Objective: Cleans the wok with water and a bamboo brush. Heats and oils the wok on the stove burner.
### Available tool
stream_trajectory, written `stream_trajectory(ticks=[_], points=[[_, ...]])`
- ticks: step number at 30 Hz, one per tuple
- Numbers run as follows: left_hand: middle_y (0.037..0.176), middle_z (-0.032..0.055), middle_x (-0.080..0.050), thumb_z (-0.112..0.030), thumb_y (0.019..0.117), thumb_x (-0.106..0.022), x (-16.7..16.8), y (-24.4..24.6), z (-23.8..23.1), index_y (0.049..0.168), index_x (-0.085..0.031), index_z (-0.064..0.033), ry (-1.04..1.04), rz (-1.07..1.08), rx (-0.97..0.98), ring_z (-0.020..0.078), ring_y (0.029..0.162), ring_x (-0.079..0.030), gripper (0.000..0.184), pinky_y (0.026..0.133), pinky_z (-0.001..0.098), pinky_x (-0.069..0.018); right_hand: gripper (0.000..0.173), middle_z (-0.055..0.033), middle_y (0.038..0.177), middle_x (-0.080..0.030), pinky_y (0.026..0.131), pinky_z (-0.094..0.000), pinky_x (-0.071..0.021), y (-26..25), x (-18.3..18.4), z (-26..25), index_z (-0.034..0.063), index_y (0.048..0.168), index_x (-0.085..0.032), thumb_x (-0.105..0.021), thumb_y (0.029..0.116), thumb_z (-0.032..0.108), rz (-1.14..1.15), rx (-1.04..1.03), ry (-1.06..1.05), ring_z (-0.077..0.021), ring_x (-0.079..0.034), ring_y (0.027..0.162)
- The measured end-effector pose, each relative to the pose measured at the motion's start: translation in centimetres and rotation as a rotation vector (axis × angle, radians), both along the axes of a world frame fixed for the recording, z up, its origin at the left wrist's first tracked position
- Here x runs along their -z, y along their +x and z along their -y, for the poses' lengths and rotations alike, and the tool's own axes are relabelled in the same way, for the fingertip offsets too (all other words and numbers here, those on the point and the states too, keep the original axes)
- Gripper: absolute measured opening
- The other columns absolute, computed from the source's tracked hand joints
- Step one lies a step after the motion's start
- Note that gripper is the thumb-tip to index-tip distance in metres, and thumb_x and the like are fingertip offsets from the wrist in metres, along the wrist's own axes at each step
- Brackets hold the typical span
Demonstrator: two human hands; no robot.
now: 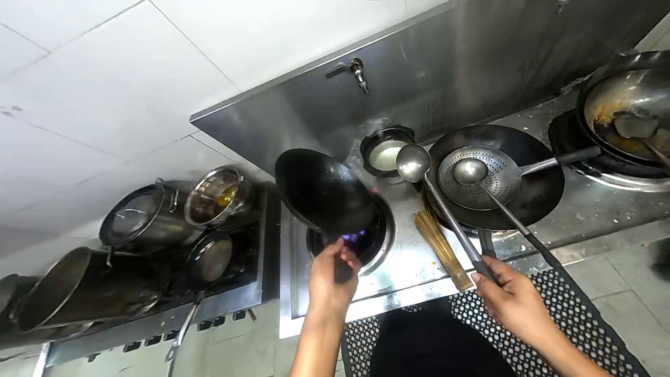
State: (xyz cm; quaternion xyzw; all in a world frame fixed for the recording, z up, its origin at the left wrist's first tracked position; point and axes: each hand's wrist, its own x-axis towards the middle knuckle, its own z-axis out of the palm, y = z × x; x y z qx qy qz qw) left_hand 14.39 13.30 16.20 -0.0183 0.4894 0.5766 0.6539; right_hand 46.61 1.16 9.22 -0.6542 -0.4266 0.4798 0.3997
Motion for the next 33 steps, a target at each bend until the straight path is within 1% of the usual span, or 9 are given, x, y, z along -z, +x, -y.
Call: stream_trajectory(ticks=[4, 10, 12, 14, 16, 19, 21, 26, 33], points=[[0.07, 0.0039, -0.056, -0.024, 0.1053, -0.049, 1.5, -5.5, 4.4, 0.107, -0.058, -0.0008, -0.011, 0.319, 0.049, 0.0096, 0.049, -0.057, 0.025, 0.045, 0.0223, -0.0538, 0.031, -0.0079, 0.078, -0.068, 0.046, -0.0413, -0.0545, -0.4, 0.0, -7.0, 0.0139, 0.126, -0.067, -0.061, 0.101, 0.031, 0.052, -0.052, -0.079, -0.0217, -0.06, 0.051], [0.081, 0.0077, -0.062, -0.022, 0.1048, -0.049, 7.5, -9.4, 12.0, 0.131, -0.055, 0.0014, -0.004, 0.626, 0.124, 0.011, 0.052, -0.06, 0.035, 0.047, 0.0226, -0.055, 0.026, -0.0147, 0.083, -0.069, 0.065, -0.0632, -0.0548, -3.1, 0.2, -23.3, 0.0116, 0.107, -0.069, -0.061, 0.0972, 0.034, 0.587, -0.164, -0.164, -0.0353, -0.068, 0.072], [0.084, 0.0083, -0.062, -0.025, 0.106, -0.048, 9.7, -10.0, 13.3, 0.136, -0.054, -0.0011, 0.01, 0.677, 0.161, 0.0118, 0.053, -0.059, 0.038, 0.048, 0.0238, -0.0551, 0.03, -0.0202, 0.087, -0.069, 0.067, -0.0657, -0.0539, -4.4, 0.3, -28.2, 0.0083, 0.111, -0.066, -0.062, 0.0942, 0.034, 0.705, -0.195, -0.242, -0.0403, -0.068, 0.077], [0.084, 0.0078, -0.061, -0.03, 0.108, -0.046, 11.2, -10.4, 14.0, 0.139, -0.052, -0.0047, -0.013, 0.639, 0.202, 0.0117, 0.052, -0.058, 0.041, 0.046, 0.0242, -0.0541, 0.03, -0.0162, 0.08, -0.067, 0.057, -0.0545, -0.0557, -5.6, 1.6, -32.1, 0.0079, 0.11, -0.065, -0.064, 0.0901, 0.031, 0.648, -0.155, -0.329, -0.0318, -0.066, 0.064], [0.082, 0.0078, -0.06, -0.033, 0.1085, -0.045, 12.0, -10.7, 14.0, 0.14, -0.052, -0.0079, -0.072, 0.512, 0.252, 0.0115, 0.051, -0.057, 0.041, 0.045, 0.0243, -0.0527, 0.021, -0.0065, 0.072, -0.061, 0.046, -0.0321, -0.0469, -6.6, 3.0, -34.3, 0.0079, 0.107, -0.063, -0.061, 0.0969, 0.027, 0.278, -0.023, -0.401, -0.015, -0.052, 0.05], [0.09, 0.0125, -0.063, -0.035, 0.1081, -0.048, 12.6, -11.3, 13.8, 0.143, -0.051, -0.0113, -0.18, 0.289, 0.34, 0.0138, 0.054, -0.058, 0.042, 0.045, 0.0257, -0.0513, 0.016, 0.004, 0.067, -0.05, 0.037, -0.017, -0.0393, -8.0, 3.6, -33.4, 0.0161, 0.095, -0.054, -0.055, 0.1011, 0.031, -0.542, 0.249, -0.462, -0.0024, -0.044, 0.043], [0.097, 0.0163, -0.067, -0.037, 0.1078, -0.051, 12.6, -11.9, 14.0, 0.142, -0.05, -0.0119, -0.218, 0.176, 0.377, 0.0179, 0.06, -0.062, 0.042, 0.049, 0.029, -0.0536, 0.017, 0.006, 0.069, -0.049, 0.037, -0.0149, -0.0385, -8.9, 3.5, -31.0, 0.0174, 0.095, -0.055, -0.055, 0.1012, 0.034, -0.777, 0.281, -0.433, -0.0004, -0.043, 0.044], [0.103, 0.0214, -0.069, -0.036, 0.1074, -0.053, 12.8, -13.8, 15.0, 0.141, -0.052, -0.0096, -0.17, 0.095, 0.457, 0.0263, 0.072, -0.068, 0.043, 0.059, 0.0374, -0.0585, 0.02, 0.0057, 0.071, -0.049, 0.036, -0.0139, -0.035, -10.1, 0.5, -24.2, 0.0166, 0.111, -0.06, -0.054, 0.1022, 0.034, -0.848, 0.26, -0.304, -0.0002, -0.039, 0.043], [0.106, 0.0252, -0.068, -0.032, 0.1066, -0.056, 13.3, -15.7, 14.6, 0.145, -0.047, -0.0067, -0.075, 0.095, 0.63, 0.035, 0.084, -0.071, 0.047, 0.074, 0.0482, -0.062, 0.022, 0.0002, 0.07, -0.054, 0.034, -0.0176, -0.0368, -9.8, -6.3, -13.8, 0.0172, 0.121, -0.064, -0.054, 0.1044, 0.029, -0.562, 0.119, -0.261, -0.0033, -0.041, 0.042]])
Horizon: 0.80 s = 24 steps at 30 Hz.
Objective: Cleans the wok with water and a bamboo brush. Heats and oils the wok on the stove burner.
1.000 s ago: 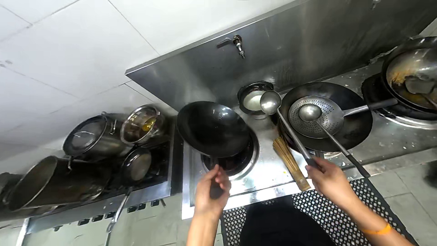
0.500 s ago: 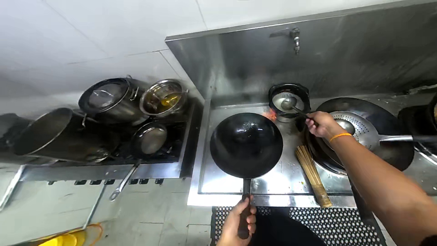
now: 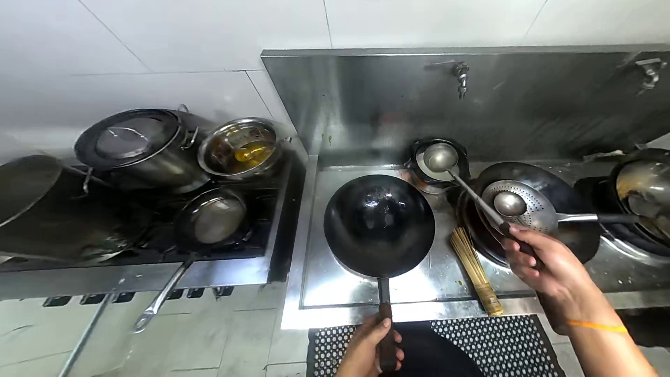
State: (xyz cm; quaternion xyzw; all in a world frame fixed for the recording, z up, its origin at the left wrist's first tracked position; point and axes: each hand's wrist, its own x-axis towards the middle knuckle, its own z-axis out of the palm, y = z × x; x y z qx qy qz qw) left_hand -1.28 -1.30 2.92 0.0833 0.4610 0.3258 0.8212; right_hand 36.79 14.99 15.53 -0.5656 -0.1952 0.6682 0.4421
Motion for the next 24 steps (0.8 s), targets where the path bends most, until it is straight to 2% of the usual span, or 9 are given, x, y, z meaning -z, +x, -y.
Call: stream_trajectory(ticks=[3, 6, 8, 14, 20, 24], points=[[0.106, 0.0258, -0.068, -0.03, 0.1052, -0.059, 0.2, -0.5, -0.6, 0.145, -0.045, -0.005, 0.041, 0.02, 0.065, 0.0358, 0.085, -0.072, 0.049, 0.076, 0.0488, -0.0624, 0.03, -0.0008, 0.071, -0.054, 0.034, -0.021, -0.0367, -0.3, -0.4, 4.5, 0.0144, 0.129, -0.063, -0.054, 0.103, 0.026, 0.192, -0.114, -0.004, -0.0055, -0.041, 0.042], [0.106, 0.026, -0.069, -0.027, 0.1034, -0.063, 0.1, -0.8, -1.0, 0.144, -0.044, -0.0039, 0.033, 0.028, 0.09, 0.0371, 0.086, -0.072, 0.05, 0.078, 0.0501, -0.0625, 0.037, -0.0036, 0.072, -0.058, 0.034, -0.0258, -0.0384, -1.3, 0.8, 8.5, 0.0128, 0.137, -0.061, -0.057, 0.103, 0.025, 0.335, -0.201, -0.014, -0.0093, -0.043, 0.041], [0.106, 0.0259, -0.069, -0.027, 0.1031, -0.063, 0.3, -0.8, -1.0, 0.144, -0.045, -0.0034, 0.042, 0.024, 0.097, 0.0376, 0.087, -0.072, 0.05, 0.079, 0.0511, -0.0625, 0.037, -0.0047, 0.072, -0.058, 0.035, -0.0277, -0.0394, -2.0, 1.9, 10.7, 0.0138, 0.137, -0.062, -0.059, 0.1026, 0.026, 0.364, -0.253, -0.027, -0.0109, -0.043, 0.042], [0.106, 0.0255, -0.069, -0.026, 0.1048, -0.061, 0.5, -0.7, -0.8, 0.146, -0.043, -0.0049, 0.049, 0.017, 0.086, 0.0374, 0.088, -0.072, 0.05, 0.08, 0.0506, -0.0627, 0.037, -0.0067, 0.071, -0.057, 0.034, -0.0278, -0.0383, -3.8, 3.8, 13.5, 0.0129, 0.137, -0.062, -0.059, 0.1026, 0.024, 0.231, -0.322, -0.041, -0.0122, -0.043, 0.042], [0.105, 0.0257, -0.069, -0.027, 0.1047, -0.061, 0.4, -0.4, 0.1, 0.146, -0.044, -0.0042, 0.057, 0.005, 0.038, 0.0361, 0.087, -0.072, 0.05, 0.079, 0.0488, -0.0625, 0.04, -0.0051, 0.072, -0.054, 0.035, -0.0268, -0.0384, -5.3, 2.9, 12.5, 0.0151, 0.141, -0.059, -0.058, 0.1024, 0.025, 0.097, -0.398, -0.031, -0.0115, -0.042, 0.043], [0.102, 0.0238, -0.069, -0.029, 0.1049, -0.061, 0.0, 0.1, 0.5, 0.146, -0.046, -0.0068, 0.038, -0.021, -0.003, 0.0331, 0.083, -0.072, 0.049, 0.075, 0.0456, -0.0624, 0.039, -0.0039, 0.071, -0.052, 0.034, -0.0247, -0.039, -5.7, 2.1, 11.0, 0.013, 0.14, -0.058, -0.057, 0.1028, 0.025, -0.078, -0.392, -0.019, -0.0093, -0.042, 0.042]])
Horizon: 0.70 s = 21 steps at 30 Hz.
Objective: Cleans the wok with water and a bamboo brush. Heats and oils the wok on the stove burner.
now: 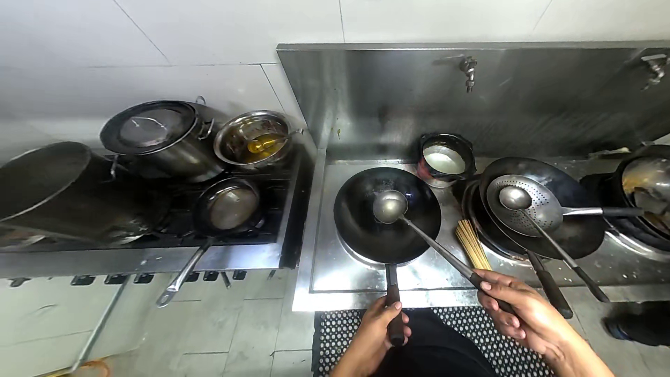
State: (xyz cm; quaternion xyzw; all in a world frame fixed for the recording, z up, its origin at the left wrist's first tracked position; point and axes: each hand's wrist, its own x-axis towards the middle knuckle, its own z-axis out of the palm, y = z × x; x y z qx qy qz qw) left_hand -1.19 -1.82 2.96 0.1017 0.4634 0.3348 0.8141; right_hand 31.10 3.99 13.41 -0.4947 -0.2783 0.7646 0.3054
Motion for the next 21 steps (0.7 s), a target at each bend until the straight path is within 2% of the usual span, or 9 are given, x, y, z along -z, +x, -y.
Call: stream_trajectory(ticks=[4, 9, 12, 15, 16, 17, 18, 19, 21], points=[[0.101, 0.0209, -0.068, -0.034, 0.1055, -0.059, -0.4, 0.5, 0.5, 0.145, -0.047, -0.0102, -0.022, -0.03, -0.028, 0.0304, 0.078, -0.07, 0.048, 0.069, 0.0433, -0.0618, 0.036, -0.0034, 0.073, -0.053, 0.034, -0.0231, -0.0394, -0.1, -1.1, -1.8, 0.0117, 0.137, -0.06, -0.055, 0.1035, 0.024, -0.046, 0.014, 0.004, -0.0082, -0.043, 0.043], [0.1, 0.0197, -0.067, -0.033, 0.1056, -0.058, -0.2, 1.0, 0.7, 0.143, -0.05, -0.0107, -0.074, -0.014, -0.104, 0.0278, 0.075, -0.068, 0.045, 0.064, 0.0404, -0.0605, 0.034, -0.0037, 0.07, -0.053, 0.034, -0.024, -0.0387, -0.5, -2.2, -4.0, 0.0141, 0.134, -0.063, -0.057, 0.1036, 0.028, 0.117, -0.004, 0.07, -0.0089, -0.042, 0.042], [0.099, 0.0207, -0.067, -0.027, 0.1057, -0.057, 0.1, 1.4, 0.5, 0.138, -0.052, -0.0059, -0.12, 0.025, -0.19, 0.0292, 0.078, -0.07, 0.039, 0.069, 0.0428, -0.0617, 0.034, -0.0057, 0.069, -0.055, 0.034, -0.0262, -0.0392, -0.7, -1.7, -3.8, 0.0142, 0.136, -0.063, -0.057, 0.1045, 0.026, 0.273, -0.014, 0.121, -0.0114, -0.043, 0.042], [0.107, 0.0227, -0.069, -0.02, 0.1046, -0.05, 0.3, 1.7, -0.3, 0.13, -0.054, -0.0022, -0.209, 0.079, -0.268, 0.0307, 0.084, -0.072, 0.031, 0.073, 0.045, -0.0621, 0.037, -0.0074, 0.073, -0.059, 0.036, -0.03, -0.0419, -0.9, -0.5, -2.8, 0.0157, 0.139, -0.061, -0.056, 0.1047, 0.027, 0.473, -0.079, 0.154, -0.0155, -0.047, 0.043], [0.111, 0.0228, -0.07, -0.019, 0.104, -0.048, 0.4, 1.8, -0.6, 0.13, -0.054, -0.0018, -0.231, 0.097, -0.275, 0.0291, 0.082, -0.072, 0.031, 0.069, 0.042, -0.0616, 0.038, -0.0077, 0.074, -0.061, 0.037, -0.0321, -0.0441, -0.8, 0.2, -2.3, 0.0163, 0.14, -0.06, -0.055, 0.1041, 0.027, 0.545, -0.12, 0.175, -0.0172, -0.049, 0.044], [0.11, 0.0213, -0.07, -0.02, 0.1032, -0.046, 0.5, 1.9, -0.8, 0.131, -0.054, -0.0029, -0.249, 0.117, -0.268, 0.0241, 0.074, -0.07, 0.034, 0.059, 0.0346, -0.0583, 0.039, -0.0076, 0.074, -0.063, 0.038, -0.0342, -0.0468, -0.8, 1.1, -1.7, 0.0164, 0.141, -0.059, -0.055, 0.103, 0.028, 0.617, -0.16, 0.205, -0.0186, -0.052, 0.045], [0.104, 0.0179, -0.069, -0.021, 0.1026, -0.044, 0.7, 2.0, -1.1, 0.135, -0.052, -0.0056, -0.259, 0.156, -0.256, 0.0178, 0.063, -0.064, 0.037, 0.05, 0.0275, -0.0518, 0.041, -0.007, 0.074, -0.064, 0.04, -0.0363, -0.0493, -0.6, 2.0, -1.0, 0.0164, 0.14, -0.06, -0.056, 0.1013, 0.027, 0.688, -0.194, 0.245, -0.0193, -0.055, 0.047], [0.093, 0.0129, -0.065, -0.021, 0.1016, -0.044, 0.8, 2.1, -1.3, 0.137, -0.05, -0.0077, -0.274, 0.197, -0.249, 0.0139, 0.054, -0.058, 0.039, 0.043, 0.0242, -0.0482, 0.041, -0.0054, 0.075, -0.066, 0.043, -0.0383, -0.052, -0.4, 3.0, -0.3, 0.0175, 0.14, -0.061, -0.056, 0.0998, 0.026, 0.756, -0.224, 0.286, -0.0192, -0.058, 0.05], [0.076, 0.0055, -0.055, -0.021, 0.1019, -0.052, 0.5, 2.4, -1.5, 0.136, -0.052, -0.0093, -0.28, 0.217, -0.235, 0.0103, 0.046, -0.051, 0.036, 0.039, 0.0222, -0.0459, 0.04, 0.0, 0.077, -0.068, 0.051, -0.0399, -0.0564, 0.4, 4.4, 1.1, 0.0235, 0.137, -0.063, -0.058, 0.098, 0.028, 0.869, -0.251, 0.354, -0.0162, -0.063, 0.056]])
